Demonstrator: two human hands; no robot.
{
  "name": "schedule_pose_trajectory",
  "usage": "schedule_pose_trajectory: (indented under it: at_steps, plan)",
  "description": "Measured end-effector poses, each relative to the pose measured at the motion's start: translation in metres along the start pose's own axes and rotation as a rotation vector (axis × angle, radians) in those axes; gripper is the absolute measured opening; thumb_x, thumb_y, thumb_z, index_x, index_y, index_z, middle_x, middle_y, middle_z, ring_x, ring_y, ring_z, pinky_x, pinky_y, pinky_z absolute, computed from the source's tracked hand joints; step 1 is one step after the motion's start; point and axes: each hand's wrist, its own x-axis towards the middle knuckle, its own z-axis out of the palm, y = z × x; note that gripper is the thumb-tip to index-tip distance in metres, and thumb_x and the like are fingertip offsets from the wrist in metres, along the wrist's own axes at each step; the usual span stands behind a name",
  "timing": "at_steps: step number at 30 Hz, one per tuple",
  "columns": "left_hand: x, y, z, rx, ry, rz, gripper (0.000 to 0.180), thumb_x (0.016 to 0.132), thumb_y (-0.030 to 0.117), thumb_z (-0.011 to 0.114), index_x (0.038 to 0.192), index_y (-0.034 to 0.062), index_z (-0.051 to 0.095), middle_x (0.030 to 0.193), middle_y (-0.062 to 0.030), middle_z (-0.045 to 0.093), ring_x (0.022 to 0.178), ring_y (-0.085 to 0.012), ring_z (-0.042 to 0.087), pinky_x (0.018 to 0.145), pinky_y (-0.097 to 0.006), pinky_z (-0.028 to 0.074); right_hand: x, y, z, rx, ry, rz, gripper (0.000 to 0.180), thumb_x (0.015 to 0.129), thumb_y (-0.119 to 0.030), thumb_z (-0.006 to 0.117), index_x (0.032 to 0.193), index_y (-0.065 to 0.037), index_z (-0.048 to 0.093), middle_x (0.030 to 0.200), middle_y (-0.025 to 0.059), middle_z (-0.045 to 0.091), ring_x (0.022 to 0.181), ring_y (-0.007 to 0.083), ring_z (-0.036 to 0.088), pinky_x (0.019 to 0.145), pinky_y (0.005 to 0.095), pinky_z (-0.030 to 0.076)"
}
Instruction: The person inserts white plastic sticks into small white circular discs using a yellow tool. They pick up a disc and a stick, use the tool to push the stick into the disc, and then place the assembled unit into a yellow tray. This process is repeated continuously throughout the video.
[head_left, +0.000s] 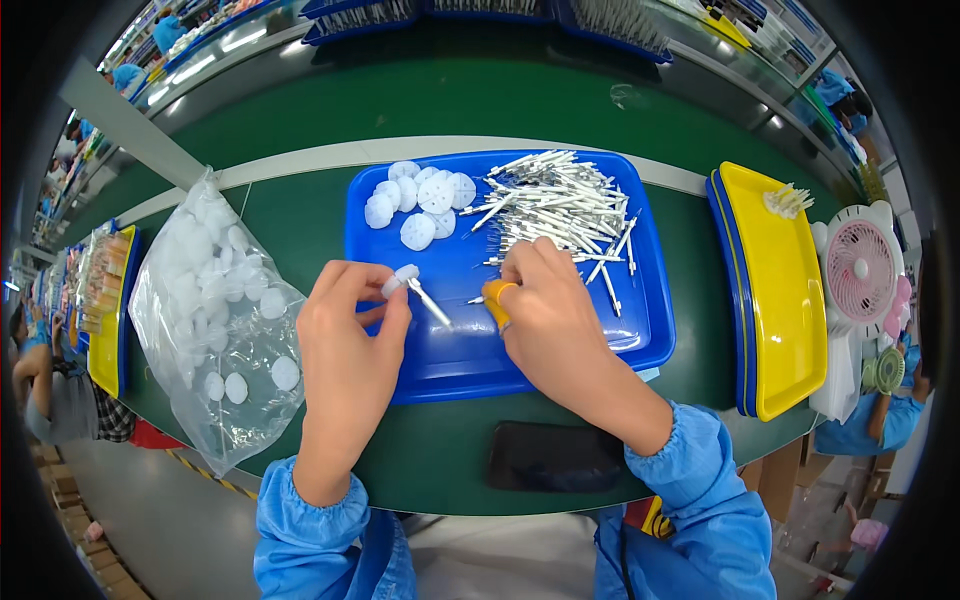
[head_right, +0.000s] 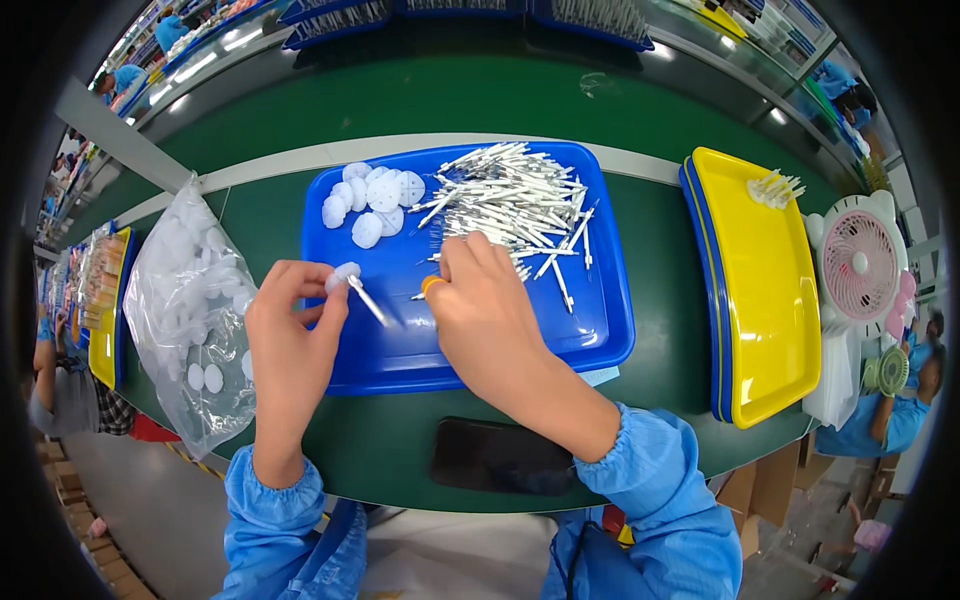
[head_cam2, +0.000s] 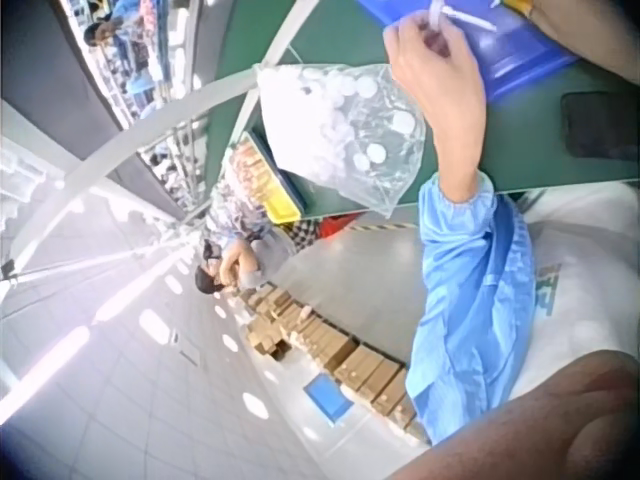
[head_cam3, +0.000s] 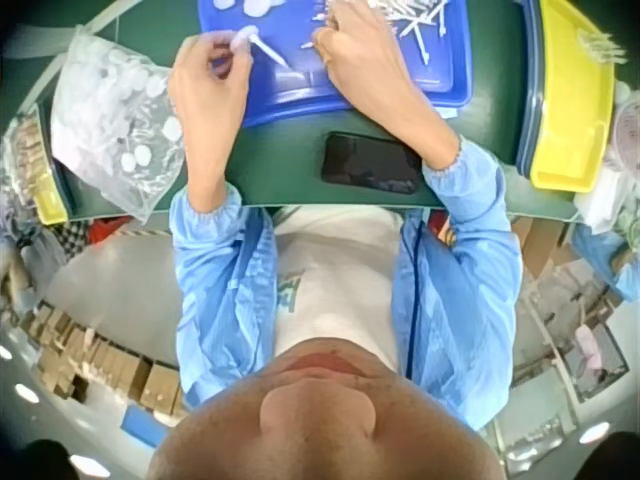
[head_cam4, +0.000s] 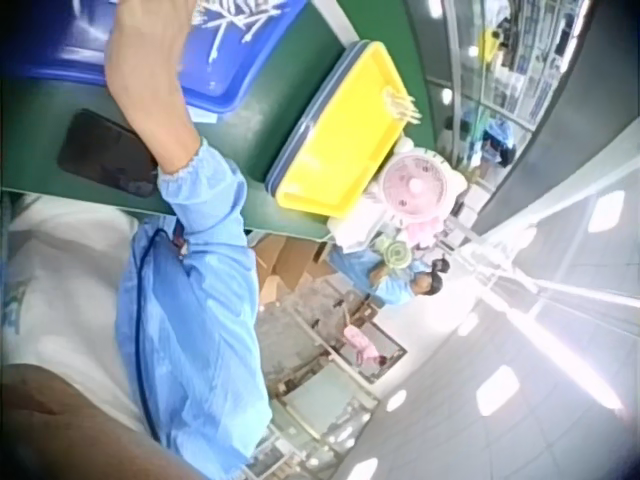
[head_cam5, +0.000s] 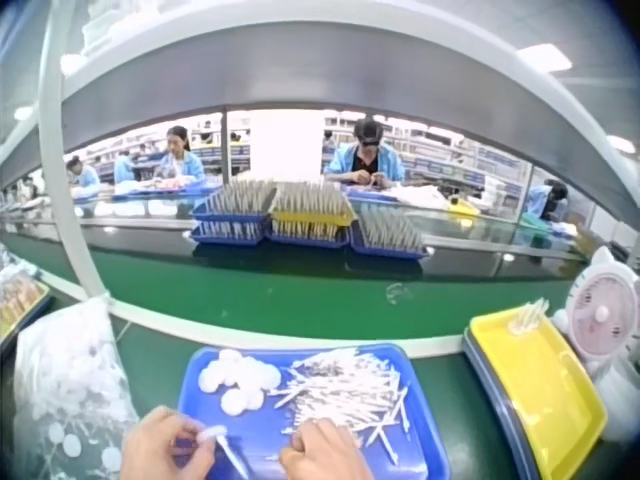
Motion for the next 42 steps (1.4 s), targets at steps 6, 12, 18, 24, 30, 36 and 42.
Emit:
schedule_pose_trajectory:
  at_steps: [6, 12, 18, 24, 30, 36, 42]
  plan:
    - [-0.003, 0.006, -0.004, -0.192, -0.122, -0.101, 0.012, 0.099, 0.001, 0.074, 0.109, -0.0053, 0.072, 0.098, -0.0064, 0.068, 0.086, -0.0116, 0.071, 0.071, -0.027, 0.06, -0.012, -0.008, -0.021, 0.259, 0.045, 0.091, 0.032, 0.07, 0.011, 0.072, 0.102, 0.008, 0.076, 0.099, 0.0152, 0.065, 0.096, 0.0344, 0.06, 0.084, 0.0437, 0.048]
    - [-0.017, 0.022, 0.006, -0.381, -0.426, -0.145, 0.014, 0.098, 0.002, 0.075, 0.111, -0.0021, 0.074, 0.103, -0.0053, 0.066, 0.089, -0.0106, 0.068, 0.07, -0.025, 0.058, -0.037, -0.015, -0.042, 0.425, -0.045, 0.095, 0.045, 0.068, 0.012, 0.069, 0.112, 0.009, 0.075, 0.096, 0.0155, 0.064, 0.09, 0.0355, 0.06, 0.081, 0.0437, 0.048]
    - [-0.016, 0.029, 0.007, -0.388, -0.504, -0.143, 0.011, 0.1, 0.002, 0.073, 0.11, -0.0022, 0.074, 0.103, -0.0054, 0.064, 0.09, -0.0116, 0.068, 0.07, -0.026, 0.06, -0.046, -0.008, -0.042, 0.378, -0.079, 0.068, 0.046, 0.065, 0.011, 0.069, 0.11, 0.01, 0.075, 0.099, 0.0158, 0.062, 0.091, 0.0343, 0.058, 0.081, 0.0436, 0.046]
    - [-0.021, 0.018, 0.013, -0.446, -0.481, -0.259, 0.009, 0.103, 0.001, 0.069, 0.107, -0.0063, 0.07, 0.104, -0.006, 0.065, 0.094, -0.0141, 0.072, 0.077, -0.03, 0.065, -0.048, -0.009, -0.043, 0.252, -0.047, -0.025, 0.047, 0.062, 0.008, 0.071, 0.108, 0.011, 0.074, 0.099, 0.015, 0.06, 0.093, 0.0334, 0.058, 0.081, 0.0441, 0.045]
    - [-0.018, 0.023, 0.012, -0.351, -0.405, -0.089, 0.009, 0.099, -0.003, 0.069, 0.108, -0.0054, 0.07, 0.105, -0.0079, 0.066, 0.092, -0.0145, 0.071, 0.077, -0.03, 0.065, -0.047, -0.011, -0.046, 0.357, -0.059, 0.025, 0.048, 0.061, 0.008, 0.071, 0.109, 0.01, 0.073, 0.098, 0.0153, 0.06, 0.092, 0.0338, 0.057, 0.081, 0.0448, 0.046]
    - [-0.023, 0.028, 0.017, -0.271, -0.349, 0.007, 0.012, 0.092, -0.006, 0.073, 0.104, -0.0047, 0.071, 0.099, -0.0093, 0.068, 0.088, -0.0148, 0.072, 0.074, -0.03, 0.066, -0.046, -0.004, -0.043, 0.298, -0.11, 0.073, 0.048, 0.064, 0.009, 0.071, 0.111, 0.009, 0.073, 0.098, 0.0142, 0.061, 0.094, 0.0345, 0.058, 0.083, 0.0448, 0.047]
    - [-0.029, 0.029, 0.02, -0.228, -0.311, 0.009, 0.015, 0.089, -0.005, 0.078, 0.102, -0.0043, 0.07, 0.095, -0.0121, 0.07, 0.083, -0.0217, 0.075, 0.075, -0.033, 0.068, -0.042, -0.012, -0.034, 0.313, -0.067, 0.057, 0.039, 0.067, 0.01, 0.072, 0.105, 0.008, 0.073, 0.095, 0.0152, 0.062, 0.091, 0.035, 0.059, 0.08, 0.0445, 0.047]
